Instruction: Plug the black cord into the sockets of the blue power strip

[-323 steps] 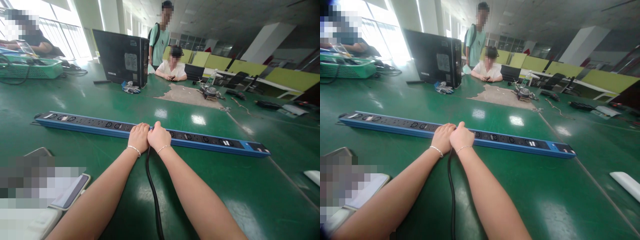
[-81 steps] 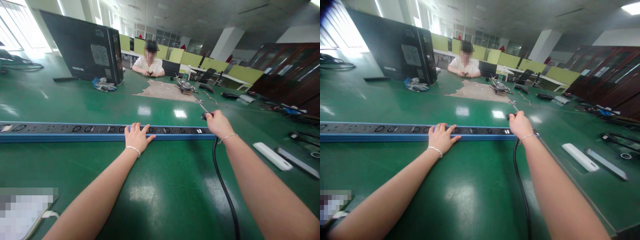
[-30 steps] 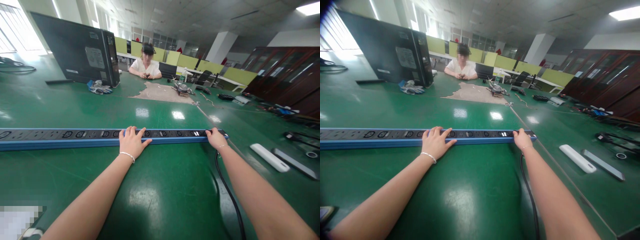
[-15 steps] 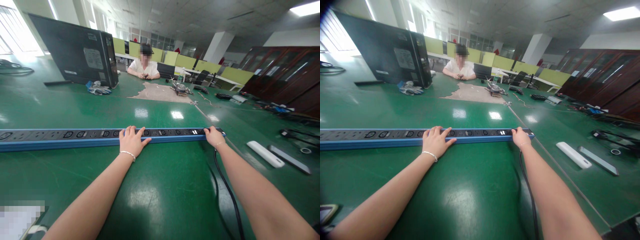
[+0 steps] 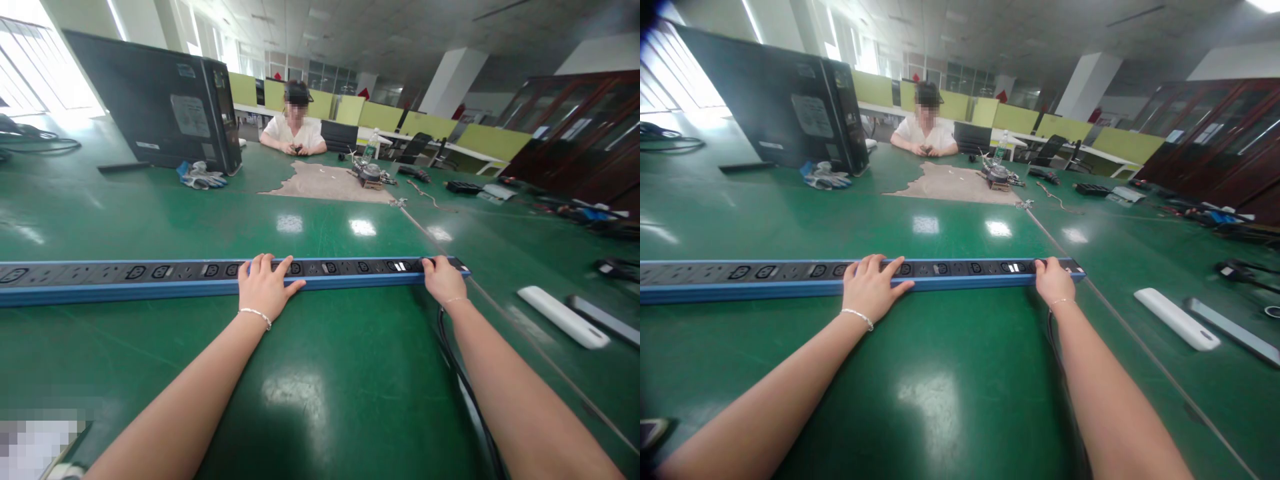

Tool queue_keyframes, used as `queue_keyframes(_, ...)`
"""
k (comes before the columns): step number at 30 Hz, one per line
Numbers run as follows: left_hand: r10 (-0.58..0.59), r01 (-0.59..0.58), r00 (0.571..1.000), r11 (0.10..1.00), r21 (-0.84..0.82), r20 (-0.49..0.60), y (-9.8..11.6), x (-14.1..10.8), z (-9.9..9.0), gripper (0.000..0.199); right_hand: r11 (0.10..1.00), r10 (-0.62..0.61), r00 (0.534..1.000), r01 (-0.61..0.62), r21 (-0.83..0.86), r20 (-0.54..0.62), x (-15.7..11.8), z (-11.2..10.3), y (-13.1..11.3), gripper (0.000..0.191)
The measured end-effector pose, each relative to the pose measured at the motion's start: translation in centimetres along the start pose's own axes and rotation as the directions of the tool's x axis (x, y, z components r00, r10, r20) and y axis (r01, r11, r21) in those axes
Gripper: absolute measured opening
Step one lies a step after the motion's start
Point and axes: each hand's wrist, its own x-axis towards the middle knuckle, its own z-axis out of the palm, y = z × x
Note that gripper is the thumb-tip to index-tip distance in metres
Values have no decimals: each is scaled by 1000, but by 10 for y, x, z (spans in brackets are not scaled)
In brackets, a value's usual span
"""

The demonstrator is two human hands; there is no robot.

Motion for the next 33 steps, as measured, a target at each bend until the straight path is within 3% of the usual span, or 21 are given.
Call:
queue_keyframes(9,14,-13,999,1000,27,-30,0,0,2,56,999,-16,995,13,-34,-101,-4,6,1,47)
queue_keyframes(14,18,-16,999,999,48,-33,-1,0,3,56,999,-6,991,12,45,-135,-9,12,-1,46)
queue_keyframes(17,17,-16,999,999,45,-30,-1,0,3,56,993,46,966,-16,119,-255,-2,-13,8,47)
queue_keyframes(19,18,-17,999,999,36,-28,0,0,2,56,986,99,899,-30,165,-426,11,-45,17,54)
queue_keyframes(20,16,-15,1000,999,29,-25,0,0,2,56,989,67,892,1,151,-447,19,-62,21,56)
queue_keyframes(23,2,-2,1000,1000,6,-14,-1,0,1,56,998,-32,972,42,36,-233,36,-100,27,47)
queue_keyframes(25,2,-2,1000,1000,-10,-9,-1,0,1,56,998,-53,991,50,-29,-121,38,-102,25,43)
queue_keyframes(27,7,-8,1000,1000,-23,-10,-1,0,1,56,996,-75,996,73,-44,-41,35,-88,25,41)
queue_keyframes(33,6,-6,1000,1000,-4,-5,-1,1,2,56,998,-42,999,43,-53,10,34,-34,40,41)
